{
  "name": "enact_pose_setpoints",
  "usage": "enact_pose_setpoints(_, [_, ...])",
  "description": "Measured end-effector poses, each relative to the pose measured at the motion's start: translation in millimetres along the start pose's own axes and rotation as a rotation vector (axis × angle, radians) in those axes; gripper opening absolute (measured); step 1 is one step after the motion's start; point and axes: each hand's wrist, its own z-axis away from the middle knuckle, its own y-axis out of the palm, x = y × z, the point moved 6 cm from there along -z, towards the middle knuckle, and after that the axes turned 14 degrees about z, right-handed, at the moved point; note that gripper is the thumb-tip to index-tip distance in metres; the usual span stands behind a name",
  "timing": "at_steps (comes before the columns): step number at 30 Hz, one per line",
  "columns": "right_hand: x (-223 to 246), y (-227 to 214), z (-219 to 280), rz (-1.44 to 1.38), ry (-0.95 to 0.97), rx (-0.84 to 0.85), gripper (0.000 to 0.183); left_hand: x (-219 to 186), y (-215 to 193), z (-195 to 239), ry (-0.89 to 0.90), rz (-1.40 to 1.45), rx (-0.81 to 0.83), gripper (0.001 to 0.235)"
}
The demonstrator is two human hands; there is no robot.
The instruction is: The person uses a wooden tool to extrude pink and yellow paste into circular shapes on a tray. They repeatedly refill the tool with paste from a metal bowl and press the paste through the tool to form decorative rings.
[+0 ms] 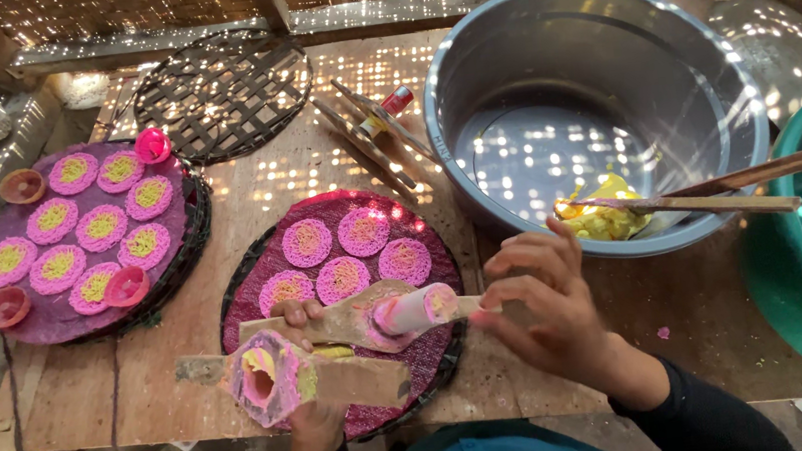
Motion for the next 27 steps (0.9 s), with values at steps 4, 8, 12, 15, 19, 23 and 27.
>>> enact_pose_setpoints(4, [-0.9, -1.3, -2.0, 0.069, -0.028, 0.005, 0.025, -1.4, 2.8, 0.0, 0.009, 0.02, -0.004, 0.022])
enact_pose_setpoints(8, [8.8, 3.9, -0.2, 0.129, -0.089, 0.039, 0.036, -2.2, 8.8, 2.5, -0.008, -0.033, 0.007, 0.025])
enact_pose_setpoints(12, [20.9, 8.1, 3.7, 0.264, -0.171, 0.04, 0.042, -1.8, 7.7, 3.4, -0.005, 0.0, -0.006, 0.025])
enact_pose_setpoints(15, [23.8, 6.5, 7.3, 0.362, -0.218, 0.011, 0.046, 0.7, -0.2, 3.5, -0.012, 0.018, -0.067, 0.026])
enact_pose_setpoints(19, [16.1, 1.8, 9.9, 0.264, -0.169, -0.005, 0.047, 1.6, -2.1, 5.4, -0.014, 0.024, -0.02, 0.024])
enact_pose_setpoints(23, [16.3, 1.5, 8.6, 0.302, -0.211, 0.008, 0.048, 4.6, 2.3, 7.2, -0.015, 0.023, 0.006, 0.025])
enact_pose_setpoints(27, [22.0, -0.5, 5.6, 0.338, -0.249, 0.0, 0.044, 3.1, 7.7, 7.7, -0.033, 0.004, -0.015, 0.027])
